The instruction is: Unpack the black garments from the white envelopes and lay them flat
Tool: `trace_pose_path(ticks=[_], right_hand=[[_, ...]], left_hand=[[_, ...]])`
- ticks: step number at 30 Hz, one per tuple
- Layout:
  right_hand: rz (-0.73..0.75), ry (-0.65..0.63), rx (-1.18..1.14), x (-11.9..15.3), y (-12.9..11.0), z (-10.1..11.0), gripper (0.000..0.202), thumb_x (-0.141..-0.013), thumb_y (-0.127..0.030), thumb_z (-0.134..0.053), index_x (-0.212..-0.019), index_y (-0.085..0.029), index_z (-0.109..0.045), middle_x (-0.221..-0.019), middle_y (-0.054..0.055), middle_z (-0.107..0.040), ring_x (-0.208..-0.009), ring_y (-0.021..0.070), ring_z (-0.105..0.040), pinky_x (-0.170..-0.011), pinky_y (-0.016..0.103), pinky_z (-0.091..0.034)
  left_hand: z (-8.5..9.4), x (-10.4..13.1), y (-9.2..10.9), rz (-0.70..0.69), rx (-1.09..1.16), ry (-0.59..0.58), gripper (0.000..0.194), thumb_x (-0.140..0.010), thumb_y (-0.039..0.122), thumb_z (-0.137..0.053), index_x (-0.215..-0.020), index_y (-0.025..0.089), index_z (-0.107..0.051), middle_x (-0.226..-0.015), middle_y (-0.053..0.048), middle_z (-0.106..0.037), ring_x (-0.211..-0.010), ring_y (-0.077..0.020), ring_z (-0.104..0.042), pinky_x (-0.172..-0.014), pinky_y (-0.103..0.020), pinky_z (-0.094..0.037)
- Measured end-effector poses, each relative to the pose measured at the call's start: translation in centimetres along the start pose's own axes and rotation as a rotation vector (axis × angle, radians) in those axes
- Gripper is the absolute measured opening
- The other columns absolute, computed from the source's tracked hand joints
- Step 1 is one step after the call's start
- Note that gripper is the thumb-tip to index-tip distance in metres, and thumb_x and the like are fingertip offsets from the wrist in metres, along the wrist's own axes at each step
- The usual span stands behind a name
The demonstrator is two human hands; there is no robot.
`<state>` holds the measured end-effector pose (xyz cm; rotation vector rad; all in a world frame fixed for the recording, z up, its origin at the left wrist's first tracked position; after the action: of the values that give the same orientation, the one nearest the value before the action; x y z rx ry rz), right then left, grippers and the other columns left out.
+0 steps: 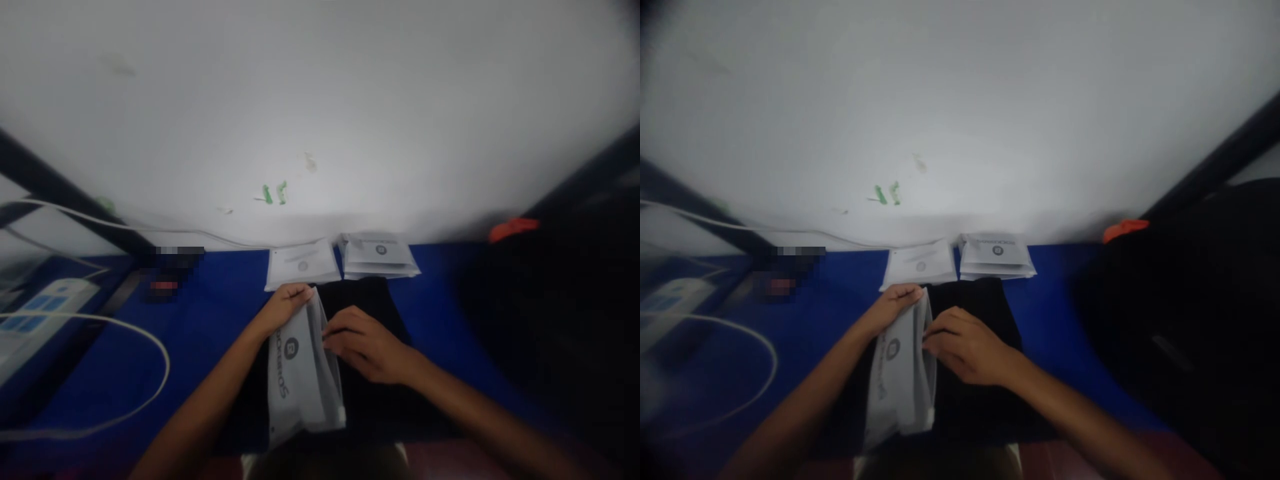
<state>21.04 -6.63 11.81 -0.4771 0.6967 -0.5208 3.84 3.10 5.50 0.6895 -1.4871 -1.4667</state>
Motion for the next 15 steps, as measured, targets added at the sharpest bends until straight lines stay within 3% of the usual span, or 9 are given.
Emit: trace_pose_path(ticks=[6,10,15], right_hand=[[0.176,-0.194,0.035,-1.1,-0.3,-1.1,0.035,-0.095,-0.01,-0.048,-0.128,-0.014,-0.06,-0.128,0.01,-0.065,-0.127,0.0185,-0.052,-0.106,0.037,-0.044],[0.24,-0.353,0.205,-1.3,0.0,-2.2,0.037,-0.096,-0.011,-0.049,-0.131,-0.016,-0.058,-0.135,0.007,-0.061,-0.128,0.019,-0.051,-0.112,0.036,-0.04],[0.37,-0.297,0.469,-1.9,-0.2,-3.3,0.023,-0.101,-0.017,-0.046,-0.115,-0.015,-0.064,-0.125,0.007,-0.065,-0.117,0.017,-0.057,-0.111,0.036,-0.04]], left_hand=[[-0.9,-0.1,0.4,-0.063,-0.041,-0.057,0.041,-0.08,0.054,-0.066,-0.069,0.015,-0.061,-0.065,0.002,-0.053,-0.063,-0.0125,-0.047,-0.062,-0.023,-0.039],[-1.4,0.1,0.6,-0.08,-0.065,-0.102,0.038,-0.082,0.051,-0.065,-0.071,0.015,-0.065,-0.067,0.001,-0.056,-0.064,-0.013,-0.048,-0.064,-0.024,-0.039],[-1.6,0.1,0.5,-0.087,-0.079,-0.135,0.036,-0.084,0.048,-0.064,-0.071,0.015,-0.066,-0.066,0.001,-0.057,-0.064,-0.0135,-0.05,-0.064,-0.025,-0.04]])
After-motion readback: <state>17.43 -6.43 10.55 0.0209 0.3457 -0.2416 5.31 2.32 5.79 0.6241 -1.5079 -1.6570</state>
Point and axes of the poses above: each hand's wrist, its own x-axis away from the middle knuckle, its own z-axis out of the back of the hand, y = z × x, the point moved 5 cm from there along -x, towards the middle knuckle
